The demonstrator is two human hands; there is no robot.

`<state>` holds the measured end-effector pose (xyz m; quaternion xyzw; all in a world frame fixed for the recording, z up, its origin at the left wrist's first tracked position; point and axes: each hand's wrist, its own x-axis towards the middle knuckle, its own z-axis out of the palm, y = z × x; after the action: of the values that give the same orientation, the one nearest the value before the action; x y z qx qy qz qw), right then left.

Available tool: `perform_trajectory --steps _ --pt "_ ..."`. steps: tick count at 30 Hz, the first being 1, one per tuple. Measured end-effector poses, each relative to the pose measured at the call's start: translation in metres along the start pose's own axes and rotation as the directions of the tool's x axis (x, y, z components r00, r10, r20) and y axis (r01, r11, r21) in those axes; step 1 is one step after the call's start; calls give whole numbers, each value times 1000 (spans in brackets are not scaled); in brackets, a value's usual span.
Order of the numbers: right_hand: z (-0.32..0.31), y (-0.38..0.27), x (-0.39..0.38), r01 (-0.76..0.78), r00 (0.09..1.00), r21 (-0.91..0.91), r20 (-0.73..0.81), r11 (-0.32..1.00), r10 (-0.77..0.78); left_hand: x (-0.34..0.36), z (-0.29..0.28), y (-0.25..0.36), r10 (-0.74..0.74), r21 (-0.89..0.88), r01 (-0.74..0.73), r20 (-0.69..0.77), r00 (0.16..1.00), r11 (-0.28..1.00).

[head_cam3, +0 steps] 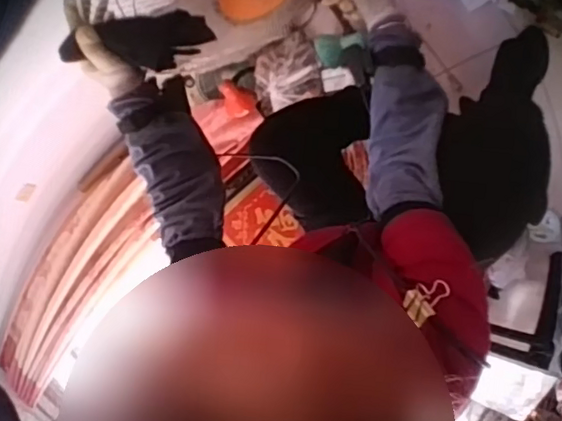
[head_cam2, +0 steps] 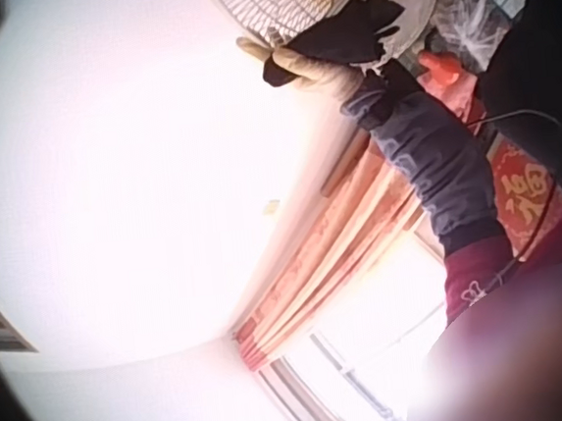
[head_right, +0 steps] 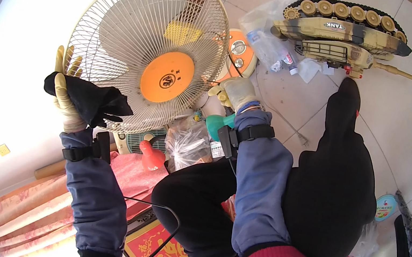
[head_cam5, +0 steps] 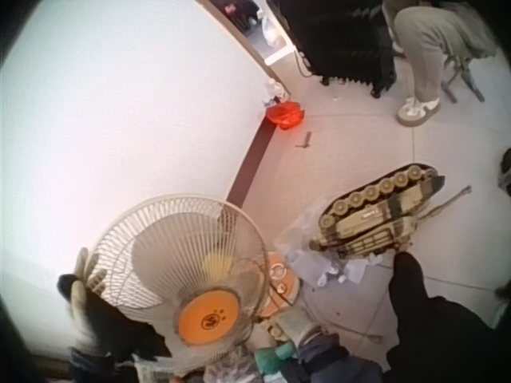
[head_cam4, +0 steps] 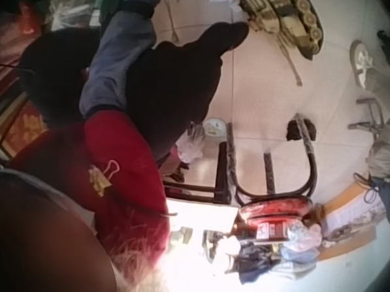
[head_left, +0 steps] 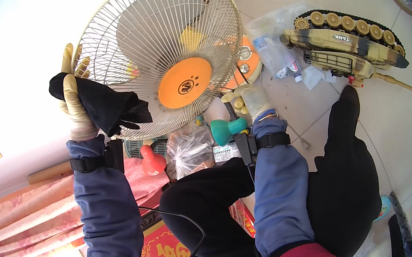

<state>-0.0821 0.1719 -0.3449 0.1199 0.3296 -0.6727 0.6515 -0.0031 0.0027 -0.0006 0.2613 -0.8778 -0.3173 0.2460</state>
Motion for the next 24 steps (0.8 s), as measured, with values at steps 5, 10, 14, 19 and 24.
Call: perform_trajectory --steps 5,10,14,19,24 --pt "20 -11 -26 72 993 108 -105 992 -61 1 0 1 -14 80 14 5 1000 997" --pt "30 -17 -36 51 990 90 -136 995 -38 1 0 -1 26 39 -25 -17 1000 999" --pt "30 -18 -38 32 995 46 -94 998 -28 1 -1 -1 31 80 -30 -9 999 996" --pt "38 -19 -38 31 998 25 -60 999 -29 1 1 1 17 22 -17 -2 1000 1000" --pt "30 -21 -36 -100 995 56 23 993 99 -1 1 1 10 -11 -10 -2 1000 1000"
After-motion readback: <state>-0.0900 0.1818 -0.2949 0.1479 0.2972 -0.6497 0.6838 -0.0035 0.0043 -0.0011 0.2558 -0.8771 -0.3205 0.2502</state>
